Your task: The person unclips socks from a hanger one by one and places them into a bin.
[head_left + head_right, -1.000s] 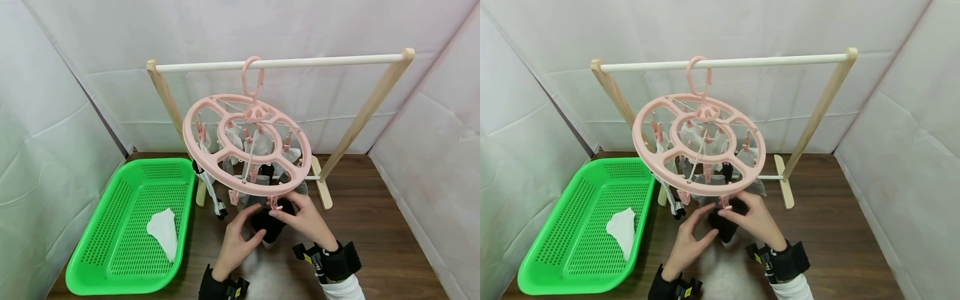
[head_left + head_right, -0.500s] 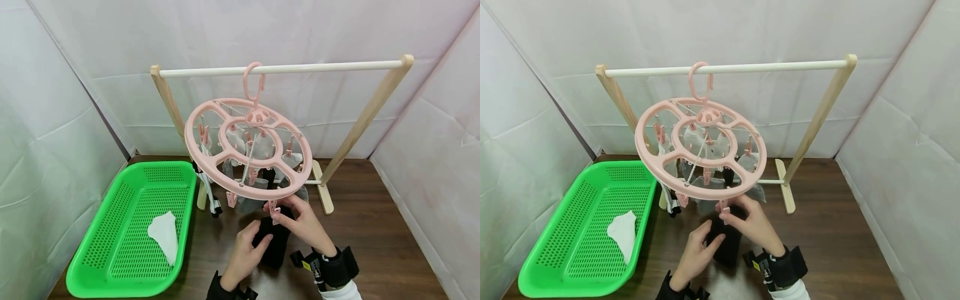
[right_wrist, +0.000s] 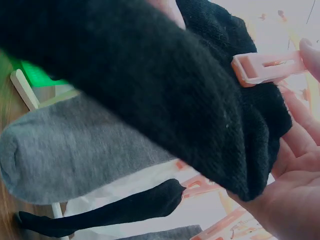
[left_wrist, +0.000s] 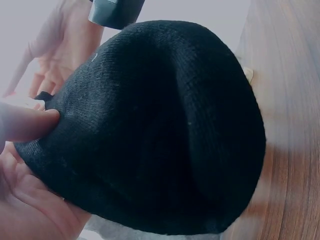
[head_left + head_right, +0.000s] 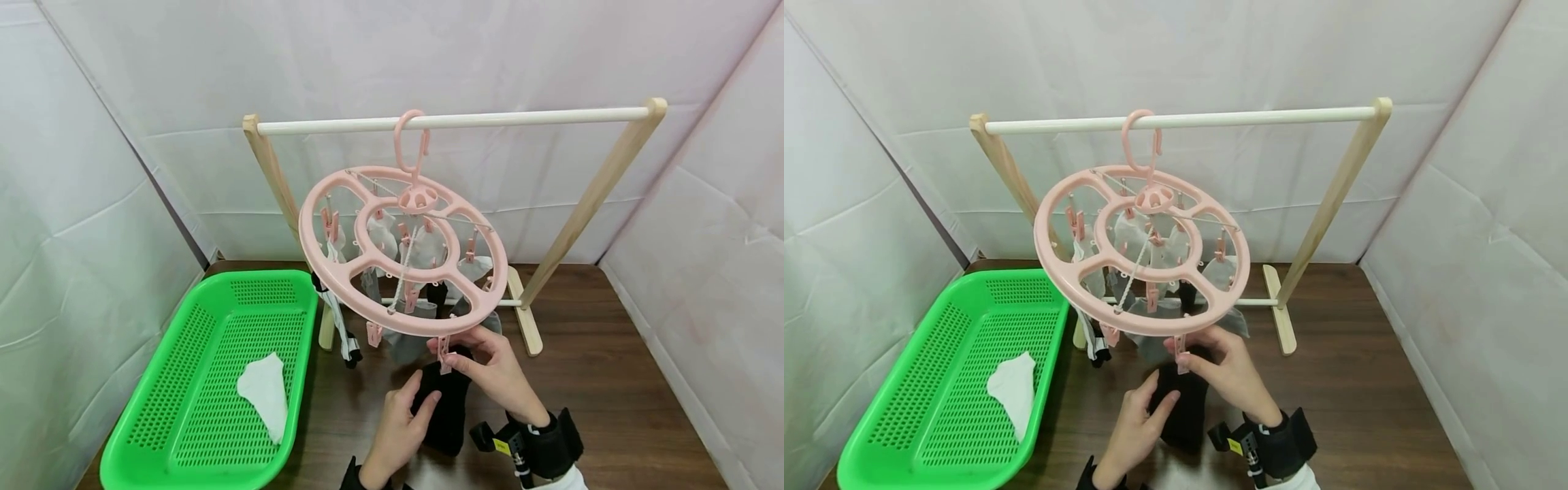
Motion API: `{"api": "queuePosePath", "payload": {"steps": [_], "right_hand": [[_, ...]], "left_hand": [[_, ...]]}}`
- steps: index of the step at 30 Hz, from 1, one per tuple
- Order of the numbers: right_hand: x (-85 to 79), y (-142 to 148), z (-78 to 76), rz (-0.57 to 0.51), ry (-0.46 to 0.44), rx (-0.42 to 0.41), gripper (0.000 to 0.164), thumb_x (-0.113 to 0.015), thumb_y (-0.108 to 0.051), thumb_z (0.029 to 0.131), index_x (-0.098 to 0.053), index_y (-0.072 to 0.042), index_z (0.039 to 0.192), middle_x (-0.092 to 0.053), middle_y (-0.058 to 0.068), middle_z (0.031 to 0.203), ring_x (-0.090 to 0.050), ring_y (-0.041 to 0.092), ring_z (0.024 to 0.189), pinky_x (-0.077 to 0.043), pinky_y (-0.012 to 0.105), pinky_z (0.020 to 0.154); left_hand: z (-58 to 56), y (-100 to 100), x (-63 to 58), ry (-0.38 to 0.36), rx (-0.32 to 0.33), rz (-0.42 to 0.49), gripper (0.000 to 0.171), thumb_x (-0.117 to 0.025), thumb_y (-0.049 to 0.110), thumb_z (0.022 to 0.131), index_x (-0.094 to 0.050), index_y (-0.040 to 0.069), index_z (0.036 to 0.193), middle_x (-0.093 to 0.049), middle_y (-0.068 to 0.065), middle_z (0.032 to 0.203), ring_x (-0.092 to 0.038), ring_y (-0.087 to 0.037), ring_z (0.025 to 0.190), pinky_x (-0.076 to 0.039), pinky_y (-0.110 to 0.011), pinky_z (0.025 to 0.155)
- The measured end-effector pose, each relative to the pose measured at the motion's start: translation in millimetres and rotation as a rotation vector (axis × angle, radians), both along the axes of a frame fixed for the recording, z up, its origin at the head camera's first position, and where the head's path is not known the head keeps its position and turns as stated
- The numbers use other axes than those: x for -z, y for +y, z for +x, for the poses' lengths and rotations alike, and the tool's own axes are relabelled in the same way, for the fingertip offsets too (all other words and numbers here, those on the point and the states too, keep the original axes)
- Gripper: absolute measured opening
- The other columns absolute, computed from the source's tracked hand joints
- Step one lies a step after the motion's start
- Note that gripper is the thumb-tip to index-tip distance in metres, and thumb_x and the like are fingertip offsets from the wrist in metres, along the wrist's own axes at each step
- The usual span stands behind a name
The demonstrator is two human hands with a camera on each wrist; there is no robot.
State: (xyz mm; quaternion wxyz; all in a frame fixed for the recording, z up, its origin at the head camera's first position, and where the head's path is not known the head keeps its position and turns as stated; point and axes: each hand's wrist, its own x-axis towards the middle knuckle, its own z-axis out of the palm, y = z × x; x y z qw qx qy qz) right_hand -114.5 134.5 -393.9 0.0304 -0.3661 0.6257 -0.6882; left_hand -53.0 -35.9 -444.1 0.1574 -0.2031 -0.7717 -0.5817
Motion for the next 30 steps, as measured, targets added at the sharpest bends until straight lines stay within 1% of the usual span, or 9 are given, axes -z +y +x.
{"api": "queuePosePath", "payload": {"steps": [6,11,13,15,18,21,23,26,30], "right_hand": [[0.6,-2,1.7,-0.029,0.001,0.010,0.029,-0.058,0.006,0.093,-0.056,0.008,0.122,-0.066,0.022,0.109,-0.065,0.026,0.096,-0.052,0.028,0.072],[1.5,-3,1.2,-0.029,0.005,0.029,0.027,-0.058,0.007,0.093,-0.057,0.008,0.120,-0.067,0.022,0.106,-0.066,0.023,0.095,-0.053,0.027,0.072],[1.7,-3,1.0,-0.033,0.011,0.033,0.026,-0.058,0.007,0.093,-0.057,0.008,0.119,-0.067,0.022,0.105,-0.066,0.023,0.094,-0.053,0.027,0.071],[2.0,-3,0.8,-0.042,0.020,0.035,0.025,-0.058,0.006,0.093,-0.058,0.007,0.118,-0.068,0.021,0.104,-0.067,0.022,0.092,-0.052,0.027,0.070],[1.9,-3,0.7,-0.065,0.044,0.022,0.026,-0.057,0.007,0.093,-0.057,0.008,0.119,-0.068,0.021,0.104,-0.067,0.021,0.087,-0.052,0.027,0.068],[2.4,-4,0.5,-0.097,0.061,-0.002,0.026,-0.055,0.009,0.093,-0.056,0.009,0.119,-0.067,0.023,0.105,-0.067,0.021,0.081,-0.052,0.028,0.065],[2.6,-4,0.4,-0.115,0.063,-0.010,0.026,-0.055,0.010,0.093,-0.056,0.010,0.119,-0.067,0.023,0.105,-0.067,0.021,0.080,-0.052,0.029,0.065],[3.0,-4,0.4,-0.128,0.059,-0.012,0.026,-0.054,0.010,0.094,-0.056,0.010,0.119,-0.067,0.023,0.106,-0.066,0.022,0.079,-0.052,0.030,0.065],[1.9,-3,0.5,-0.144,0.048,0.009,0.024,-0.054,0.010,0.094,-0.057,0.011,0.118,-0.067,0.023,0.105,-0.067,0.021,0.080,-0.052,0.029,0.066]], "left_hand": [[2.2,-1,1.1,-0.020,0.015,0.007,0.005,-0.060,0.003,0.095,-0.058,-0.001,0.093,-0.031,0.014,0.064,-0.024,0.003,0.053,-0.031,-0.016,0.053],[3.6,-2,4.7,-0.015,0.002,-0.001,0.006,-0.060,0.002,0.095,-0.055,0.001,0.090,-0.027,0.014,0.064,-0.024,0.003,0.054,-0.026,-0.015,0.051],[4.4,-3,6.6,-0.015,-0.006,-0.005,0.007,-0.060,0.001,0.094,-0.055,0.002,0.089,-0.027,0.014,0.065,-0.027,0.001,0.055,-0.029,-0.016,0.052],[5.7,-4,8.4,-0.017,-0.015,-0.008,0.006,-0.061,0.000,0.093,-0.056,0.003,0.091,-0.032,0.013,0.064,-0.036,0.001,0.058,-0.036,-0.017,0.055],[8.3,-6,10.0,-0.016,-0.025,-0.007,0.009,-0.062,-0.001,0.092,-0.059,0.004,0.097,-0.051,0.007,0.068,-0.051,-0.003,0.066,-0.045,-0.022,0.061],[10.4,-9,10.9,-0.011,-0.034,-0.014,0.014,-0.063,-0.002,0.091,-0.060,0.007,0.101,-0.064,-0.001,0.079,-0.056,-0.005,0.071,-0.048,-0.023,0.062],[11.6,-11,11.5,-0.006,-0.037,-0.015,0.016,-0.063,-0.002,0.091,-0.061,0.009,0.102,-0.067,-0.003,0.084,-0.056,-0.005,0.071,-0.048,-0.023,0.062],[12.9,-13,12.7,0.002,-0.040,-0.020,0.016,-0.063,-0.003,0.090,-0.061,0.008,0.101,-0.068,-0.003,0.084,-0.056,-0.005,0.070,-0.048,-0.022,0.061],[15.4,-15,14.9,0.008,-0.043,-0.034,0.016,-0.064,-0.004,0.089,-0.061,0.007,0.101,-0.068,-0.003,0.084,-0.057,-0.005,0.070,-0.048,-0.020,0.061]]}}
